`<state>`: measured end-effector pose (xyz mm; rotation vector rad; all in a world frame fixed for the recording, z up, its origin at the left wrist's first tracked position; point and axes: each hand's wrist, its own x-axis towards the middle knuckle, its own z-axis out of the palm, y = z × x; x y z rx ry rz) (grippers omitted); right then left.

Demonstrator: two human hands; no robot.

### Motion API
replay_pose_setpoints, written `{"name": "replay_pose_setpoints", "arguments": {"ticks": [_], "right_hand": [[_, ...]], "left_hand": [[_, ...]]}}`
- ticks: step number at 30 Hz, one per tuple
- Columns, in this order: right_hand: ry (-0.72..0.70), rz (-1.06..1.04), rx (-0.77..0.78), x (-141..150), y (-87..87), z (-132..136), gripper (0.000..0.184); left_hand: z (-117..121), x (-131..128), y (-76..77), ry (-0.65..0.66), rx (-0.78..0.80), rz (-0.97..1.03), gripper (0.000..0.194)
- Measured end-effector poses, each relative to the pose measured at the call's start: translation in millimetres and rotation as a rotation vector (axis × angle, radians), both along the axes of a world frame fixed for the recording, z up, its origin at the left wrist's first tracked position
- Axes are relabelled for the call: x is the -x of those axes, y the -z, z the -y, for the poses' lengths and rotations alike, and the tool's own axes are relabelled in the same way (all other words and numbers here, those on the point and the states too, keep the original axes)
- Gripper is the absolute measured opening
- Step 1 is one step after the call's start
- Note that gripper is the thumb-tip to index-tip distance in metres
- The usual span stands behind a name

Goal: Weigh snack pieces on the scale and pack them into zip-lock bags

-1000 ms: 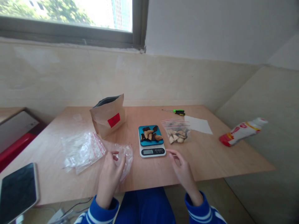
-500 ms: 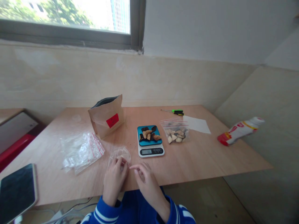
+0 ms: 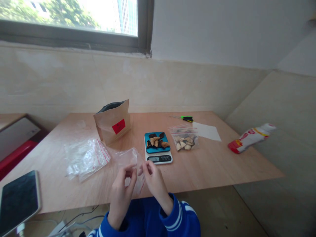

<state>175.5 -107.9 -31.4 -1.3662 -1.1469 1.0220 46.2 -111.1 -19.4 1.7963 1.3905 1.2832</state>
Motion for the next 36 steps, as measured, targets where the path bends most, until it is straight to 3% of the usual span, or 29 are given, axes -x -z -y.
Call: {"name": "replay_pose_setpoints", "arguments": {"ticks": [4,9,12,14,17,20,23,27,30,36], "right_hand": [[0.063,0.011,0.087,-31,10.5,-8,0.036],[-0.272,-0.035,0.212,-46,1.8,-6,0.040],[-0.531,0.054,0.133,-56,-17.2,-2,0.045],[-0.639,0.155,0.008,-71,-27.8,-5,0.047],[-0.460,0.415,-0.186,-102,-31.9,-23,0.052],[-0.294,0.725,-0.269,-131,-24.1,-55,0.075],[-0.387,0.885,-0.267,-147,-15.4,-87,0.087],[-0.517,0.970,-0.261,-149,-6.6,-114,0.082],[-0.539,0.988,-0.295,-145,1.2,-120,0.068],[-0.431,0.958,-0.400,-144,10.4,-115,0.058]], "left_hand": [[-4,10,-9.4,-0.102,-0.150,-0.051,0.016],[-15,12,-30.3,-0.089,-0.462,-0.152,0.013],[-24,12,-39.5,-0.090,-0.655,-0.193,0.008],[-32,11,-43.7,-0.006,-0.706,-0.153,0.016],[-46,5,-47.7,0.095,-0.611,-0.030,0.018],[-59,-7,-48.5,0.068,-0.383,0.114,0.015],[-71,-17,-46.1,0.012,-0.220,0.214,0.020],[-78,-22,-41.0,-0.112,-0.135,0.200,0.022],[-80,-21,-36.8,-0.192,-0.122,0.171,0.029],[-82,-20,-28.2,-0.236,-0.092,0.143,0.034]]}}
